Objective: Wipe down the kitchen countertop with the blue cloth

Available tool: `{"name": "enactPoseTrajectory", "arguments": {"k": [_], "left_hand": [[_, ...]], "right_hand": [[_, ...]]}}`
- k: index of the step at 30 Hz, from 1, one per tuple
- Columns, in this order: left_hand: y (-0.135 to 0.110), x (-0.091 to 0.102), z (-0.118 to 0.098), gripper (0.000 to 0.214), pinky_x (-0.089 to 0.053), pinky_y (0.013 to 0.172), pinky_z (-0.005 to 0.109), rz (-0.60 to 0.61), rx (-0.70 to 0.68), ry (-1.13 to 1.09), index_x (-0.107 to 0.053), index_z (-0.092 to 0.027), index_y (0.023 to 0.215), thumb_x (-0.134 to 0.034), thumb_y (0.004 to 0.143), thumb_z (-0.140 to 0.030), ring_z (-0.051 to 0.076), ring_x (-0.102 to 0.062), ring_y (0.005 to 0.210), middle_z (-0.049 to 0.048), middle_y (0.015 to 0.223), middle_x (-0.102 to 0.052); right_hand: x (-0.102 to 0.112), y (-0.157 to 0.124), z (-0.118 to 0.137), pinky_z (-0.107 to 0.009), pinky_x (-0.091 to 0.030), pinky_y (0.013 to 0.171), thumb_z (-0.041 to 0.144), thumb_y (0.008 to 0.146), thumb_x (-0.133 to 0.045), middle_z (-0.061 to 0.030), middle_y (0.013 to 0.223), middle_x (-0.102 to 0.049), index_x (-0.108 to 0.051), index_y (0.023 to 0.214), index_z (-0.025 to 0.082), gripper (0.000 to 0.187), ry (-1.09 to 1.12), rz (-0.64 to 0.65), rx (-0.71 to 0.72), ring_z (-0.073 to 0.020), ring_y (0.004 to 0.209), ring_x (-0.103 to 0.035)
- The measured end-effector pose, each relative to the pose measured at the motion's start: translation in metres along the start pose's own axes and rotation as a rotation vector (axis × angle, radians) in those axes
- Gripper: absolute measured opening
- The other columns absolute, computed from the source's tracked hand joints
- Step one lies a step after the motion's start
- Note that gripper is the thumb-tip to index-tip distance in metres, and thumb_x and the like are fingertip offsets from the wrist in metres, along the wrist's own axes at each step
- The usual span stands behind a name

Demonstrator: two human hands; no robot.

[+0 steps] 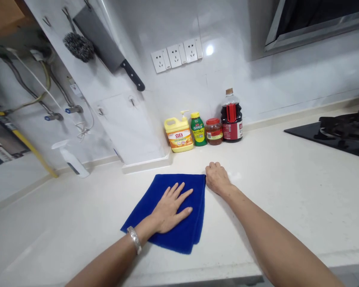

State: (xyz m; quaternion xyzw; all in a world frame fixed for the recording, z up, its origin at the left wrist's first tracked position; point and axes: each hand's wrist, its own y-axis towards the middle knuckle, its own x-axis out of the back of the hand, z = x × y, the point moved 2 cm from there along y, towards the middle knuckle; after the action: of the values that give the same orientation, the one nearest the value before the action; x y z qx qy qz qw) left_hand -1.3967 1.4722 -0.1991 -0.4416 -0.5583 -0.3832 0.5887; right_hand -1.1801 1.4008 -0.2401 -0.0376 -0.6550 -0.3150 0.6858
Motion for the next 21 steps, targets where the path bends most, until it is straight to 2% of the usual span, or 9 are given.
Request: {"name": "enactPoseTrajectory", "arguments": {"k": [6,11,16,19,21], "left_hand": [[0.036,0.009,0.047,0.064,-0.007,0.128,0.053,-0.051,0.013,-0.015,-0.033,-0.041,0.156,-0.029,0.099,-0.07,0.027,-0.009,0.156,0.0008,0.168,-0.018],[0.039,0.017,0.104,0.064,-0.008,0.128,0.047,-0.083,0.168,0.025,-0.034,-0.041,0.155,-0.027,0.099,-0.07,0.023,-0.011,0.156,-0.0018,0.168,-0.019],[0.012,0.024,0.185,0.065,-0.012,0.127,0.05,-0.137,0.382,0.063,-0.033,-0.037,0.157,-0.026,0.099,-0.067,0.027,-0.014,0.156,0.0011,0.168,-0.021],[-0.021,0.03,0.234,0.067,-0.014,0.125,0.054,-0.162,0.564,0.1,-0.03,-0.032,0.158,-0.025,0.1,-0.064,0.031,-0.015,0.155,0.0058,0.168,-0.02],[-0.046,0.034,0.257,0.068,-0.016,0.124,0.056,-0.168,0.678,0.122,-0.029,-0.028,0.159,-0.024,0.1,-0.061,0.034,-0.016,0.154,0.0093,0.168,-0.02]], "right_hand": [[-0.004,0.001,-0.008,-0.034,-0.043,0.088,0.017,0.095,-0.045,-0.017,0.12,-0.059,-0.065,0.113,0.011,0.028,0.026,-0.013,0.002,-0.0284,0.111,-0.05],[-0.006,0.0,-0.014,-0.033,-0.043,0.089,0.017,0.096,-0.043,-0.0144,0.125,-0.058,-0.064,0.119,0.012,0.031,0.107,-0.004,-0.017,-0.0271,0.114,-0.049],[-0.008,0.001,-0.015,-0.033,-0.044,0.087,0.016,0.096,-0.043,-0.0142,0.124,-0.058,-0.065,0.118,0.013,0.03,0.119,-0.017,-0.017,-0.0268,0.113,-0.049],[-0.009,0.001,-0.015,-0.033,-0.044,0.086,0.016,0.096,-0.044,-0.0148,0.124,-0.059,-0.065,0.118,0.013,0.03,0.117,-0.034,-0.016,-0.027,0.112,-0.05],[-0.01,0.001,-0.015,-0.032,-0.044,0.086,0.016,0.096,-0.044,-0.0147,0.123,-0.06,-0.065,0.117,0.013,0.03,0.113,-0.042,-0.007,-0.0269,0.112,-0.05]]}}
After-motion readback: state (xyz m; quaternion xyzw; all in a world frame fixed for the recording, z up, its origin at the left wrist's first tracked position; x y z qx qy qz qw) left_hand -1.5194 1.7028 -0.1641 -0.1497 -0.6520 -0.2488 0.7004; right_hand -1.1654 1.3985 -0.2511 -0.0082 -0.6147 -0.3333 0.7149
